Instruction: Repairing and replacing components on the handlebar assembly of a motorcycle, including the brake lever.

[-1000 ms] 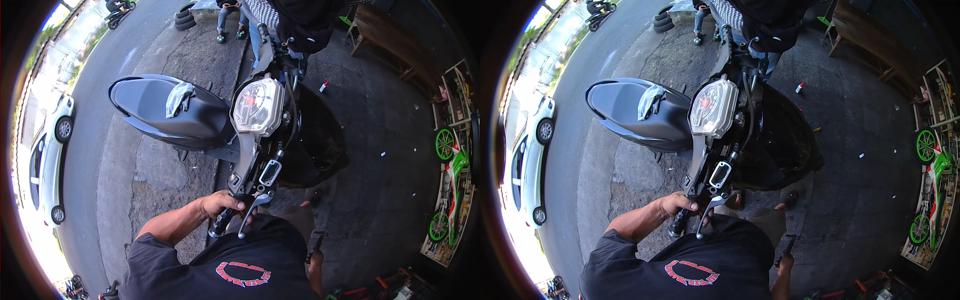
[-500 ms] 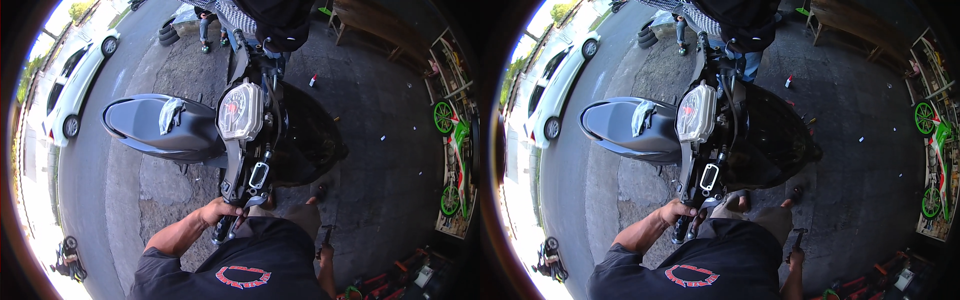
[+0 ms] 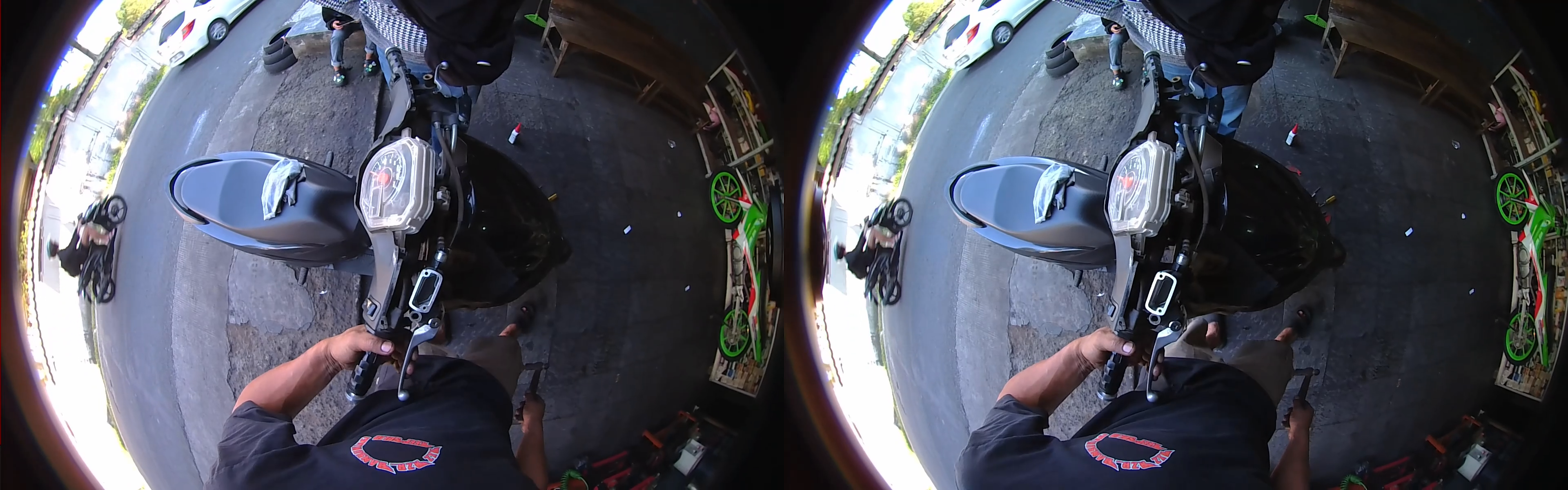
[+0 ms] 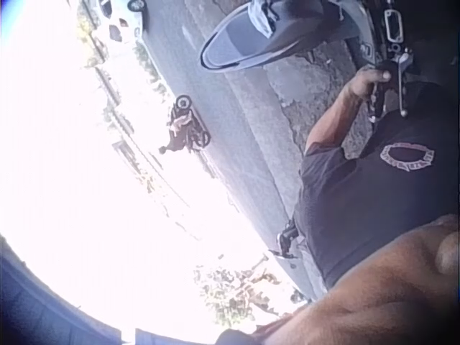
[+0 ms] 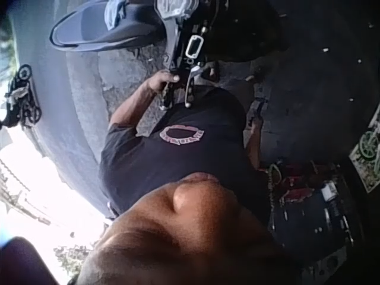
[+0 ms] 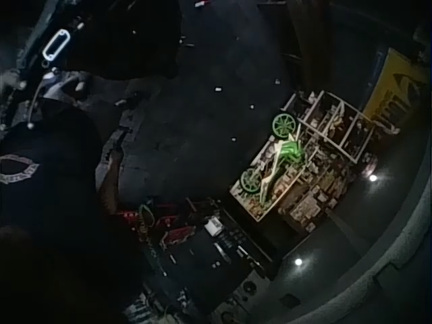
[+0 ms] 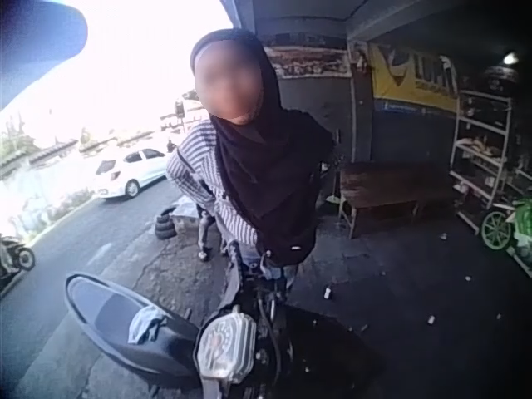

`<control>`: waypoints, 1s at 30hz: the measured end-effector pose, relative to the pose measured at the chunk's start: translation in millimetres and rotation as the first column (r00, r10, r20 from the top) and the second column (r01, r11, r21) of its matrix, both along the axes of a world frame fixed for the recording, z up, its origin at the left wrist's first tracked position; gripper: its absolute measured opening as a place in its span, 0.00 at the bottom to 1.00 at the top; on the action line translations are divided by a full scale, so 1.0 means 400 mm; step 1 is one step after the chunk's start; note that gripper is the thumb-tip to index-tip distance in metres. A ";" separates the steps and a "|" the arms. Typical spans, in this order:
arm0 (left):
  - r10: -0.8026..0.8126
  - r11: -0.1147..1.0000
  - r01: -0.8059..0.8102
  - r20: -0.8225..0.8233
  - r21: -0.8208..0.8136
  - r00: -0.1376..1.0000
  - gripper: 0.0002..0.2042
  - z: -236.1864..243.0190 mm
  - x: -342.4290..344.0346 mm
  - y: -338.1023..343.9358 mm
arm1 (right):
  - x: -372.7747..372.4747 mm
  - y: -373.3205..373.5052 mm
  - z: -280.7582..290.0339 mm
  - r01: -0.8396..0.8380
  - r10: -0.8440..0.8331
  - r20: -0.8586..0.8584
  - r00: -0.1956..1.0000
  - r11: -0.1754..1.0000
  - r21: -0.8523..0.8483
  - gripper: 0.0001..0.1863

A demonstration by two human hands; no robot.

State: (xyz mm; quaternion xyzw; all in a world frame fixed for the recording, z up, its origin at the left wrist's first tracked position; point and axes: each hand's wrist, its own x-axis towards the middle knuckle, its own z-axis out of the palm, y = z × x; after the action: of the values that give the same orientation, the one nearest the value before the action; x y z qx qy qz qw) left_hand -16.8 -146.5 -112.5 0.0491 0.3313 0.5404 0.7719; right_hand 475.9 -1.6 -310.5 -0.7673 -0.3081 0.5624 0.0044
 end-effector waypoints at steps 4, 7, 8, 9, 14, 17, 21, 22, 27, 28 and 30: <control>-0.016 1.000 0.016 -0.018 0.001 1.000 0.31 0.006 -0.003 0.005 | 0.006 -0.011 -0.009 0.011 -0.011 -0.016 1.000 1.000 -0.016 0.11; -0.019 1.000 0.019 -0.016 0.004 1.000 0.32 0.013 -0.004 0.007 | 0.021 -0.025 -0.023 0.014 -0.013 0.007 1.000 0.999 -0.033 0.11; -0.025 1.000 0.025 -0.010 0.009 1.000 0.33 0.015 -0.004 0.008 | 0.026 -0.030 -0.026 0.023 -0.020 0.068 0.997 0.999 -0.042 0.11; -0.024 1.000 0.025 -0.009 0.004 1.000 0.33 0.016 -0.002 0.009 | 0.031 -0.035 -0.030 0.019 -0.018 0.036 0.999 0.999 -0.043 0.11; -0.047 0.999 0.044 0.115 0.031 0.992 0.40 0.011 0.005 0.016 | 0.038 -0.051 -0.028 0.016 -0.014 0.063 0.998 0.999 -0.040 0.11; -0.057 0.996 0.047 0.137 0.073 0.989 0.38 0.011 0.005 0.014 | 0.026 -0.053 -0.018 0.000 0.002 0.067 0.998 0.999 -0.036 0.11; 0.009 1.000 -0.009 0.036 0.012 0.999 0.29 0.020 0.002 0.006 | 0.008 -0.053 -0.006 0.016 -0.016 0.029 0.999 1.000 -0.017 0.13; 0.013 1.000 -0.013 -0.015 -0.019 1.000 0.27 0.023 0.002 0.005 | 0.005 -0.053 -0.004 0.014 -0.013 0.043 0.999 1.000 -0.025 0.13; 0.034 0.997 -0.039 -0.078 -0.073 0.996 0.27 0.034 0.003 0.008 | 0.006 -0.055 -0.009 0.030 -0.030 0.005 1.000 0.999 -0.029 0.11; 0.025 0.997 -0.033 -0.102 -0.069 0.994 0.26 0.036 0.003 0.009 | 0.008 -0.056 -0.012 0.033 -0.033 0.006 0.999 0.999 -0.038 0.11; 0.021 0.997 -0.030 -0.121 -0.073 0.992 0.24 0.039 0.002 0.009 | 0.013 -0.057 -0.018 0.038 -0.038 0.004 0.999 0.998 -0.042 0.11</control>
State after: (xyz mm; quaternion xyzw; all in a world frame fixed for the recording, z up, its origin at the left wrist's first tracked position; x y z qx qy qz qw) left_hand -16.0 -142.7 -97.0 0.0483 0.3977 0.5334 0.7450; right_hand 480.9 -24.2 -317.6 -0.7739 -0.2817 0.5672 -0.0016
